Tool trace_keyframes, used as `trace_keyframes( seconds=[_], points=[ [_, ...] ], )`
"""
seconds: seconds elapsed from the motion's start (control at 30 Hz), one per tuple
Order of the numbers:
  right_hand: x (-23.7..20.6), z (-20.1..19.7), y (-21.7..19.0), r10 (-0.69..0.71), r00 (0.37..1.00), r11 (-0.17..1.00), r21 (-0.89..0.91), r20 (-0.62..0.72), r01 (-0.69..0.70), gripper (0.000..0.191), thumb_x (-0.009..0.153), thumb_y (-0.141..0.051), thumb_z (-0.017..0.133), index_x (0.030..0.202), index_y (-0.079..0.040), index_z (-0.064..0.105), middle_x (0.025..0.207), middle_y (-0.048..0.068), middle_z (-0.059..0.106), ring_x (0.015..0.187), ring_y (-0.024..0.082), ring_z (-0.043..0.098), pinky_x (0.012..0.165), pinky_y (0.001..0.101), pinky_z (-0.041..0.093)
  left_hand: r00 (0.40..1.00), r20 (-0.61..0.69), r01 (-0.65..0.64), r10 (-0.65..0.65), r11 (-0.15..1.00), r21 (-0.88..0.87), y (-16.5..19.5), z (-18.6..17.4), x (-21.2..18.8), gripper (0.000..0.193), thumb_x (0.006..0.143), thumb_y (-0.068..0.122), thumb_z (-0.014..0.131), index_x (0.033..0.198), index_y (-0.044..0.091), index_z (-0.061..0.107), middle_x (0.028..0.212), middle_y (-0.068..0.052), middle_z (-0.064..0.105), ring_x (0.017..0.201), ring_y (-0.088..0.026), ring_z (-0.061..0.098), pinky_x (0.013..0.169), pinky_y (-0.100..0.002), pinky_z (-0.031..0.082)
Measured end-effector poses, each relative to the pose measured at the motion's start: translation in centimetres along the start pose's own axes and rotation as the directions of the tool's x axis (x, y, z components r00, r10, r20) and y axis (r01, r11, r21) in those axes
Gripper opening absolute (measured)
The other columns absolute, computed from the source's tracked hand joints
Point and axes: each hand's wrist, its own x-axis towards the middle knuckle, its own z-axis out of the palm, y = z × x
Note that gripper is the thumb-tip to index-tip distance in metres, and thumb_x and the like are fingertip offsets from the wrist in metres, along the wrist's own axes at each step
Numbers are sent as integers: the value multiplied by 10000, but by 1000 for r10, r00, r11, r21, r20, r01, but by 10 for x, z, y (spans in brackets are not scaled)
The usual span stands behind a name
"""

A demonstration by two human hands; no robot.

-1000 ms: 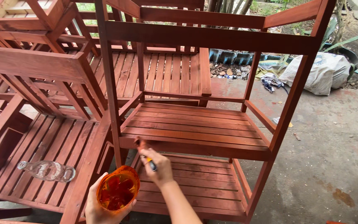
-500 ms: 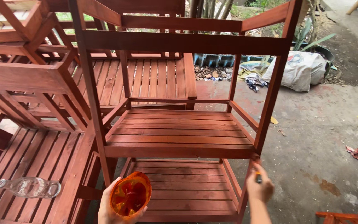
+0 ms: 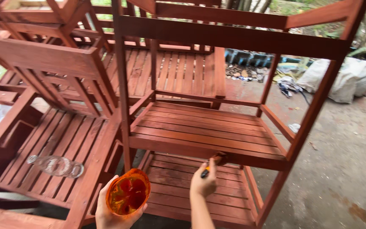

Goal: The person applies reddish-brown stain to a wooden chair using a brush and a small plastic container. They repeatedly dip the brush into the container and coat the seat slats, side rails, and legs of the chair.

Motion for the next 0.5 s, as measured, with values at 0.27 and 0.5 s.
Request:
trace_keyframes(
  seconds=[0.27, 0.5],
  points=[
    [-133, 67, -128, -92, 914, 992, 116, 396, 50, 323, 879, -278, 718, 1193, -231, 773, 1086, 133, 774, 909, 318, 762, 795, 408, 612, 978, -119, -173, 170, 985, -8, -75, -92, -6, 1137, 514, 132, 945, 1426, -67, 296, 1284, -221, 597, 1154, -271, 674, 951, -397, 578],
    [-149, 66, -154, -518, 593, 789, 612, 617, 53, 264, 924, -265, 760, 1135, -107, 779, 1052, 116, 826, 960, 205, 799, 812, 372, 617, 987, -120, -103, 106, 994, 36, -60, -144, 3, 1086, 524, 108, 951, 1402, -60, 335, 1275, -224, 586, 1158, -296, 677, 937, -404, 599]
  ],
)
